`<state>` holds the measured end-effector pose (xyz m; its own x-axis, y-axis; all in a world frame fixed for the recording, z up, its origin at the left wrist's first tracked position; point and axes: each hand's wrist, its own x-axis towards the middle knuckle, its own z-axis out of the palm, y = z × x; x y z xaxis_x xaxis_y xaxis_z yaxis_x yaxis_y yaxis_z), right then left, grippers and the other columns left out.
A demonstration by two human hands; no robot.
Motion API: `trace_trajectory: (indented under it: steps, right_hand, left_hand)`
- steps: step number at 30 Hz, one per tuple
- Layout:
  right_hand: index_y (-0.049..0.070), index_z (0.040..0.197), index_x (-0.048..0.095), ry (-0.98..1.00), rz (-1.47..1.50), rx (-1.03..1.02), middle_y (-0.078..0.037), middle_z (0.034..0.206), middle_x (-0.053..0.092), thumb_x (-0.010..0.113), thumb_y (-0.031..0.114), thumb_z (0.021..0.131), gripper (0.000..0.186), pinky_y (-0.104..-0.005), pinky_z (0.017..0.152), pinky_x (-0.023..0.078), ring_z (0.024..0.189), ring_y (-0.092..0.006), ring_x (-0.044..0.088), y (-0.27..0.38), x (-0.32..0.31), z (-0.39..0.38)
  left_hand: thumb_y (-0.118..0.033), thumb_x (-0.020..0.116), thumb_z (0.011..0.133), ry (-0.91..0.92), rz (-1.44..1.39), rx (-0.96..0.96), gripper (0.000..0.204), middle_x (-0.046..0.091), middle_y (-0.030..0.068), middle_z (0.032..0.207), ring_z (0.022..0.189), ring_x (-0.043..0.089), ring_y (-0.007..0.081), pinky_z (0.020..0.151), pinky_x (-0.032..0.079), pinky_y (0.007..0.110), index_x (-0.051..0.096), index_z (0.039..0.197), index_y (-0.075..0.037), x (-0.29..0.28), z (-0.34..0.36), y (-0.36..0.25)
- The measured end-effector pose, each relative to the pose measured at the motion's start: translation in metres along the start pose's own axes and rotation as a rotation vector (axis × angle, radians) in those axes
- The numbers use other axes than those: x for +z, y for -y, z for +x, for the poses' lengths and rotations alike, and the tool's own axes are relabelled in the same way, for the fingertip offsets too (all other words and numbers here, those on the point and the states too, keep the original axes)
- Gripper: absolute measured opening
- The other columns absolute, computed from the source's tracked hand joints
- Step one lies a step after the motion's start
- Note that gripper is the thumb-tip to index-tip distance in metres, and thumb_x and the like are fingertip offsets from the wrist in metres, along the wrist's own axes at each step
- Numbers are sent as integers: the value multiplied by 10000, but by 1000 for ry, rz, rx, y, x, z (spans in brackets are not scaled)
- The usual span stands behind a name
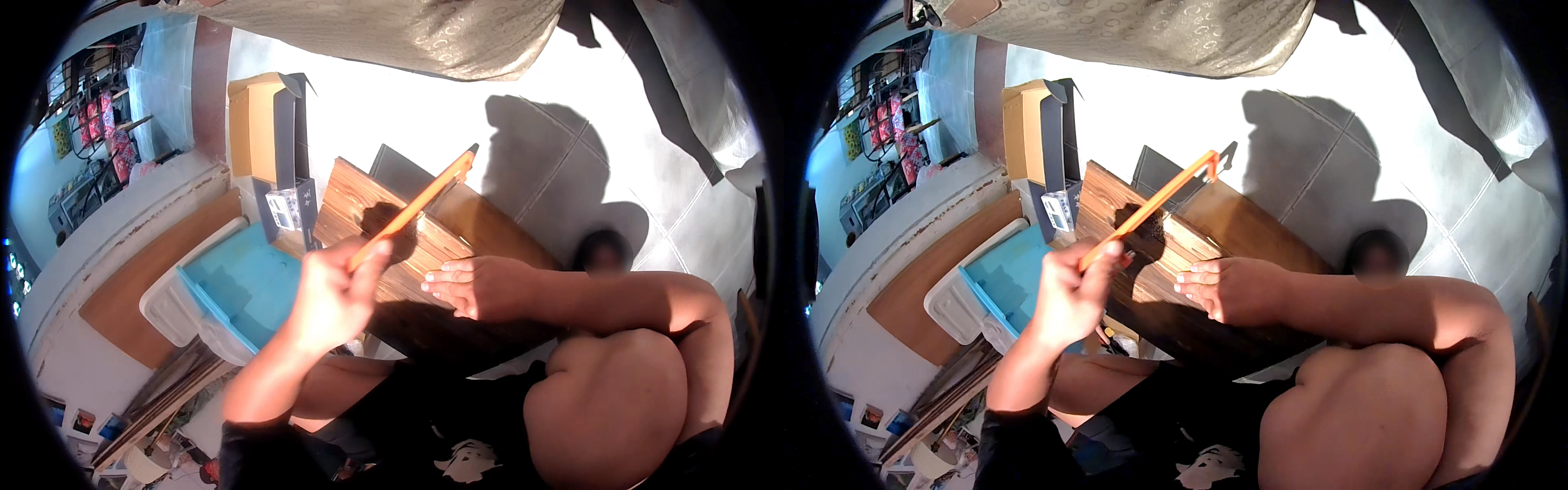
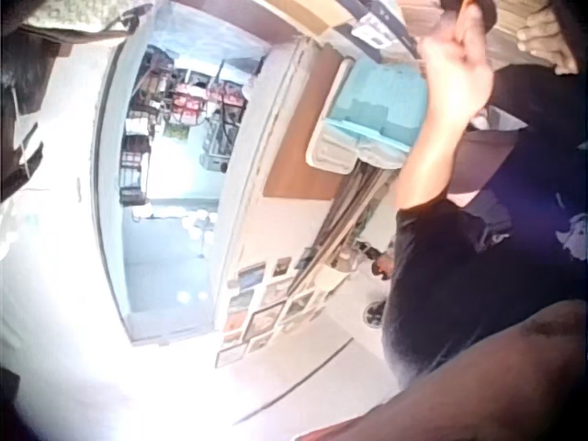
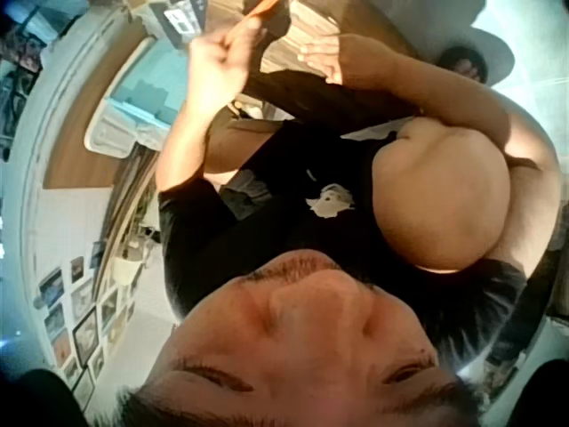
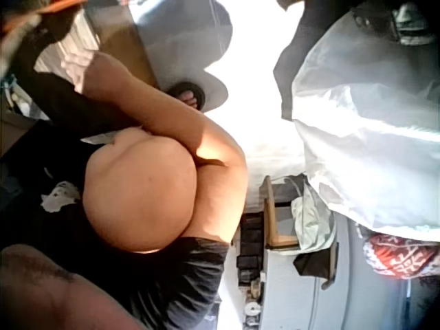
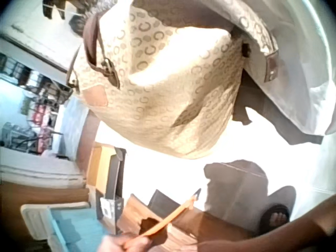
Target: The person reaches into a blue bin to retrieve tools, then positions wooden boards on the floor and uses a hand saw to cut them.
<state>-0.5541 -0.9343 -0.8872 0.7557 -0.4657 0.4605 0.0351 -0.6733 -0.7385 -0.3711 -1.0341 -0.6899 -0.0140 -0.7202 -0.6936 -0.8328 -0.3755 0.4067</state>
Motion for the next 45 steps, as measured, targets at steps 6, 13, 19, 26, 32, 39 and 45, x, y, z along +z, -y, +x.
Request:
trace_trajectory:
  steps: [6,13,19,26,32,39,45]
  right_hand:
    - [-38,1144,711,20,-4,49,-157,1350,659,571,181,917,345,-371,1146,430,1319,-230,588,4,-3,0]
    - [-56,1159,701,-8,70,27,-173,1345,658,569,156,899,361,-370,1155,425,1304,-244,601,-1,-6,1]
    - [-49,1154,704,30,-24,-12,-166,1334,665,597,187,896,366,-371,1149,431,1306,-238,598,-2,1,2]
    - [-29,1119,721,-11,9,41,-153,1339,665,611,228,898,356,-373,1158,417,1305,-215,595,3,-3,-1]
    - [-23,1108,721,18,29,-16,-157,1341,663,616,240,901,350,-368,1171,398,1316,-220,586,-4,-2,6]
    - [8,983,729,-3,6,-4,-154,1353,657,636,251,885,278,-392,1165,409,1326,-238,579,-3,4,1]
    - [-1,954,733,-8,37,-15,-157,1336,667,632,227,878,260,-399,1153,429,1312,-246,592,1,-3,4]
  left_hand:
    - [-246,588,1058,2,-65,-59,365,541,-26,599,534,464,35,491,372,225,730,886,43,-27,-23,8]
    - [-172,626,1030,-42,88,57,281,531,4,579,541,461,60,492,374,268,723,881,45,9,-2,-10]
    - [-114,660,995,-58,33,-31,267,561,119,600,529,506,143,501,419,319,636,784,47,-24,-38,5]
    - [-207,629,1034,-31,74,40,304,519,12,586,579,436,62,506,385,294,708,893,51,6,-3,-1]
    - [-218,608,1044,-50,22,-79,318,547,0,590,569,445,45,507,381,261,725,918,50,-22,-38,8]
    - [-139,656,1003,-54,23,-10,315,514,95,571,520,447,136,496,412,325,597,746,34,-13,-28,6]
    - [-231,609,1043,-66,60,-41,339,538,4,597,592,459,59,518,388,279,723,886,47,-1,-19,0]
